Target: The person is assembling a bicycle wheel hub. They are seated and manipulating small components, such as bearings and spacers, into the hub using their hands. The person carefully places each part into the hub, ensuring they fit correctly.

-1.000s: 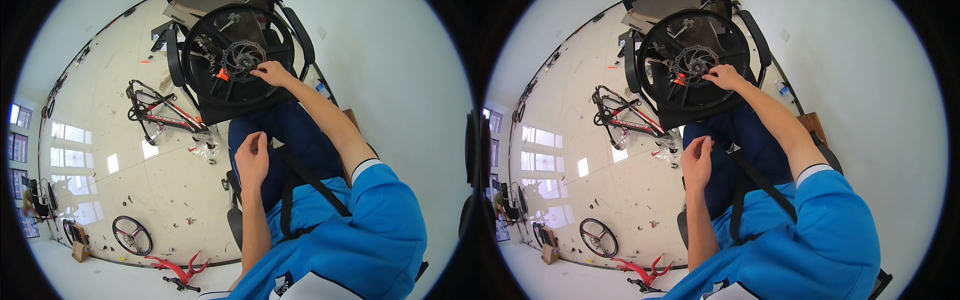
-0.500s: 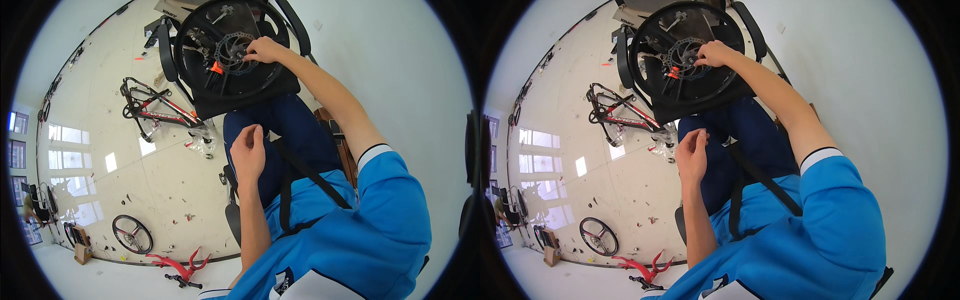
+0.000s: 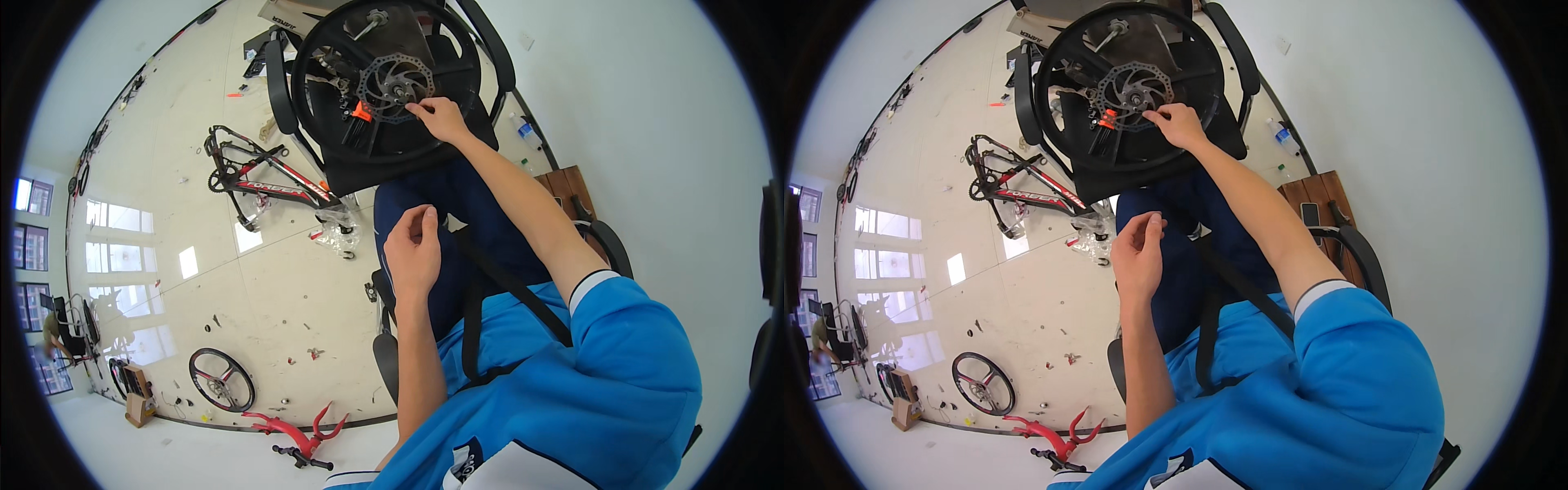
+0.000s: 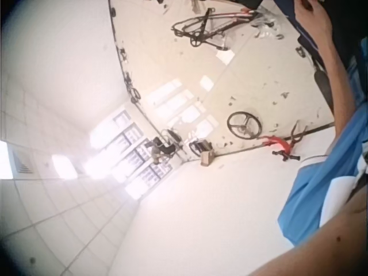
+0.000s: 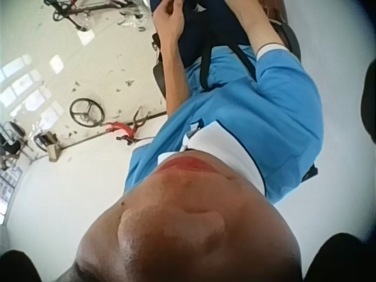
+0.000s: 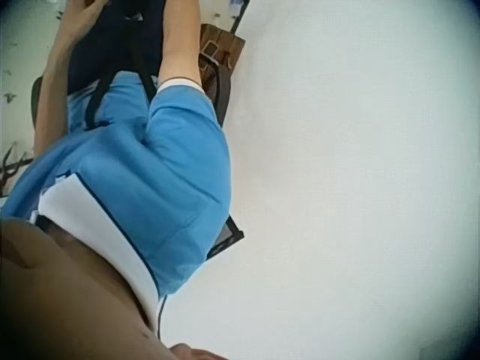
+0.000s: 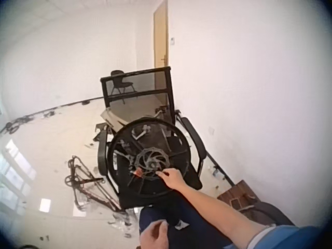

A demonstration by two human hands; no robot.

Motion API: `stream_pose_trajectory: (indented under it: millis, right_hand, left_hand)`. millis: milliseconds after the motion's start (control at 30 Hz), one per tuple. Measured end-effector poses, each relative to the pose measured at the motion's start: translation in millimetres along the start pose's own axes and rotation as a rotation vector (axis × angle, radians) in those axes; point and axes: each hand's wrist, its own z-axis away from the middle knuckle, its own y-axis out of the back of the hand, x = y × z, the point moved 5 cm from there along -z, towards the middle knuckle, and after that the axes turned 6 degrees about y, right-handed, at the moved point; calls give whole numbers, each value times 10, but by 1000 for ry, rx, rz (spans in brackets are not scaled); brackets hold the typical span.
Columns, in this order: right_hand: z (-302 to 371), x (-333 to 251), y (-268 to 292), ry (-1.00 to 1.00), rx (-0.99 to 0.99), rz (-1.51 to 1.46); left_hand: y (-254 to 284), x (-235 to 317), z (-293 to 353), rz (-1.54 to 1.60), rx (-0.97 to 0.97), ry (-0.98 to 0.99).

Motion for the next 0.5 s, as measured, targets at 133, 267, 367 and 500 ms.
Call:
stream_pose_trajectory:
  millis: [133, 267, 367, 500]
  right_hand:
    - [71, 79, -111, -5, 152, -30]
    - [99, -22, -196, -38, 142, -64]
    - [77, -62, -123, 8, 108, -35]
    - [68, -269, -66, 119, 120, -46]
  left_hand:
    - [-33, 41, 6, -28, -13, -4]
    - [-43, -2, -12, -64, -17, -41]
    - [43, -50, -31, -24, 10, -43]
    - [129, 9, -30, -7, 34, -19]
